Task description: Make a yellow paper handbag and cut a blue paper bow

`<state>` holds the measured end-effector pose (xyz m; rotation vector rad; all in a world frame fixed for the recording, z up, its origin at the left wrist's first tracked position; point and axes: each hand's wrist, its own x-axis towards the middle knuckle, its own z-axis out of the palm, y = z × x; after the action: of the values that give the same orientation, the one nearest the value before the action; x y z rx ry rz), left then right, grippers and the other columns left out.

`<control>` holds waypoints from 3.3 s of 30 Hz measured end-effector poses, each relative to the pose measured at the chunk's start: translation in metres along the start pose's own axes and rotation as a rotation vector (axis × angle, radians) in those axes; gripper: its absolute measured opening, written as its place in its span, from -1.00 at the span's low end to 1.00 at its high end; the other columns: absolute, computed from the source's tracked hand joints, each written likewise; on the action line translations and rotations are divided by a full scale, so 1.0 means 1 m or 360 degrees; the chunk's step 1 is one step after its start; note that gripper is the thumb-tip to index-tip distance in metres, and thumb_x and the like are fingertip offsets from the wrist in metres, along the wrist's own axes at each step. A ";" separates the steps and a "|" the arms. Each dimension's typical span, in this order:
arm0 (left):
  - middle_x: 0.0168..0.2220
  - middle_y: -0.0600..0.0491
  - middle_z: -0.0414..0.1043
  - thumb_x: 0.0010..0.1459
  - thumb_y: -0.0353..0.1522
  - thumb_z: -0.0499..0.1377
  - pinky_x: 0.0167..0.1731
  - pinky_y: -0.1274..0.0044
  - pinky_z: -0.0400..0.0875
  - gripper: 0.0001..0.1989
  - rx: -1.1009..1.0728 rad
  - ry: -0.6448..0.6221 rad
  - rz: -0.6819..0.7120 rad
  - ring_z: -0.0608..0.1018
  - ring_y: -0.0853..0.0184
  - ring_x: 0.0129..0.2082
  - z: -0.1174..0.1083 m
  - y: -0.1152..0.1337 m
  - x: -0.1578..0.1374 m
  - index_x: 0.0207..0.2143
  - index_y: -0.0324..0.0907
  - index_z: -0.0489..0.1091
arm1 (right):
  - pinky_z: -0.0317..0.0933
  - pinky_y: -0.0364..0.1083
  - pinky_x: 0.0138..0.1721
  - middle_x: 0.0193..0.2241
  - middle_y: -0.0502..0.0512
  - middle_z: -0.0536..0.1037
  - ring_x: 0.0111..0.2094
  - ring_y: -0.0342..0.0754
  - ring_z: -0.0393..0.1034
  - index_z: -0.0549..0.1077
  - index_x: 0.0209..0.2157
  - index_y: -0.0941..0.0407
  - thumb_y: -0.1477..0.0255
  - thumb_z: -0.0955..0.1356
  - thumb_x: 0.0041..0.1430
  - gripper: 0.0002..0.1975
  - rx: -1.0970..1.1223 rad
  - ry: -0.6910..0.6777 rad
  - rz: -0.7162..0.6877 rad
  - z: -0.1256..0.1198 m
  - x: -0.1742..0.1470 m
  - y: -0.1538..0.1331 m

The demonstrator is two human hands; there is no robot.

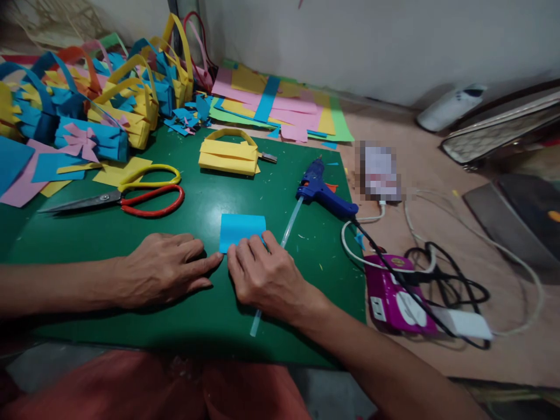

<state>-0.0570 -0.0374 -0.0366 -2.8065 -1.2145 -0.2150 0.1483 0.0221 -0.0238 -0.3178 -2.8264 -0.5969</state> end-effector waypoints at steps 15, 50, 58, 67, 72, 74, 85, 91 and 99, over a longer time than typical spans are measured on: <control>-0.53 0.08 0.31 0.23 -0.27 0.01 -0.65 0.52 0.22 -0.76 -0.0054 0.0251 0.0002 0.38 0.35 -0.55 0.005 -0.002 -0.002 -0.22 -0.25 0.36 | 0.14 0.00 -0.34 -0.53 0.17 0.49 -0.46 -0.03 0.27 0.51 -0.33 0.29 0.59 0.18 0.23 -0.72 0.0032 -0.0007 -0.0060 -0.001 0.002 0.001; -0.53 0.10 0.32 0.23 -0.28 0.01 -0.66 0.51 0.17 -0.78 -0.0005 0.0284 0.0006 0.38 0.35 -0.56 0.005 -0.001 -0.001 -0.23 -0.22 0.36 | 0.19 0.01 -0.35 -0.52 0.15 0.53 -0.49 -0.02 0.36 0.48 -0.27 0.31 0.58 0.22 0.20 -0.79 -0.0028 0.0051 -0.0117 0.001 0.001 -0.001; -0.53 0.09 0.33 0.22 -0.28 0.02 -0.65 0.51 0.16 -0.77 -0.0015 0.0283 0.0010 0.38 0.35 -0.54 0.005 -0.001 -0.002 -0.20 -0.23 0.36 | 0.19 0.00 -0.38 -0.51 0.16 0.53 -0.49 -0.01 0.37 0.48 -0.28 0.32 0.59 0.21 0.20 -0.78 -0.0017 0.0038 -0.0111 -0.001 0.001 -0.001; -0.26 -0.12 0.39 0.21 -0.16 -0.01 -0.43 0.42 0.35 -0.57 -0.0122 0.0158 0.0081 0.37 0.23 -0.34 0.003 -0.002 0.004 -0.07 -0.33 0.33 | 0.14 0.00 -0.37 -0.53 0.14 0.50 -0.50 -0.02 0.33 0.49 -0.35 0.28 0.60 0.21 0.20 -0.77 0.0018 0.0009 -0.0075 -0.002 0.002 -0.001; -0.11 -0.17 0.35 0.19 -0.10 -0.02 -0.28 0.32 0.37 -0.52 -0.0187 0.0108 0.0159 0.34 0.12 -0.18 0.003 -0.004 0.007 -0.10 -0.33 0.35 | 0.08 -0.03 -0.41 -0.54 0.14 0.47 -0.51 -0.02 0.30 0.48 -0.34 0.29 0.61 0.19 0.19 -0.76 0.0009 -0.0102 0.0023 -0.005 -0.003 0.001; -0.06 -0.17 0.32 0.19 -0.10 0.00 -0.25 0.31 0.37 -0.53 -0.0175 0.0116 0.0168 0.32 0.07 -0.13 0.003 -0.004 0.007 -0.11 -0.33 0.36 | 0.06 -0.03 -0.41 -0.52 0.16 0.48 -0.50 -0.01 0.29 0.48 -0.34 0.29 0.63 0.20 0.17 -0.77 0.0004 -0.0179 0.0067 -0.008 -0.006 0.003; -0.16 -0.14 0.37 0.21 -0.14 -0.02 -0.28 0.36 0.36 -0.61 -0.0243 0.0116 0.0159 0.34 0.17 -0.21 0.003 -0.004 0.013 -0.21 -0.28 0.38 | 0.04 -0.03 -0.37 -0.48 0.17 0.51 -0.48 0.01 0.31 0.45 -0.43 0.21 0.64 0.27 0.06 -0.87 0.0009 -0.0413 0.0162 -0.016 -0.020 0.016; -0.18 -0.13 0.38 0.22 -0.13 -0.04 -0.31 0.37 0.36 -0.60 -0.0250 0.0094 0.0141 0.34 0.18 -0.23 0.005 -0.002 0.017 -0.19 -0.27 0.37 | 0.02 -0.03 -0.37 -0.51 0.13 0.48 -0.50 0.01 0.29 0.42 -0.46 0.19 0.66 0.25 0.05 -0.84 -0.0021 -0.0380 0.0153 -0.015 -0.021 0.015; -0.16 -0.16 0.36 0.23 -0.14 -0.06 -0.32 0.37 0.36 -0.57 -0.0212 0.0070 0.0141 0.33 0.18 -0.23 0.006 -0.002 0.017 -0.08 -0.31 0.31 | 0.02 -0.05 -0.38 -0.51 0.14 0.50 -0.49 0.01 0.31 0.45 -0.42 0.22 0.64 0.27 0.09 -0.86 0.0006 -0.0351 0.0127 -0.013 -0.024 0.021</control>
<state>-0.0461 -0.0226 -0.0402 -2.9434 -1.1032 -0.3627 0.1782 0.0315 -0.0113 -0.5231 -3.0058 -0.5718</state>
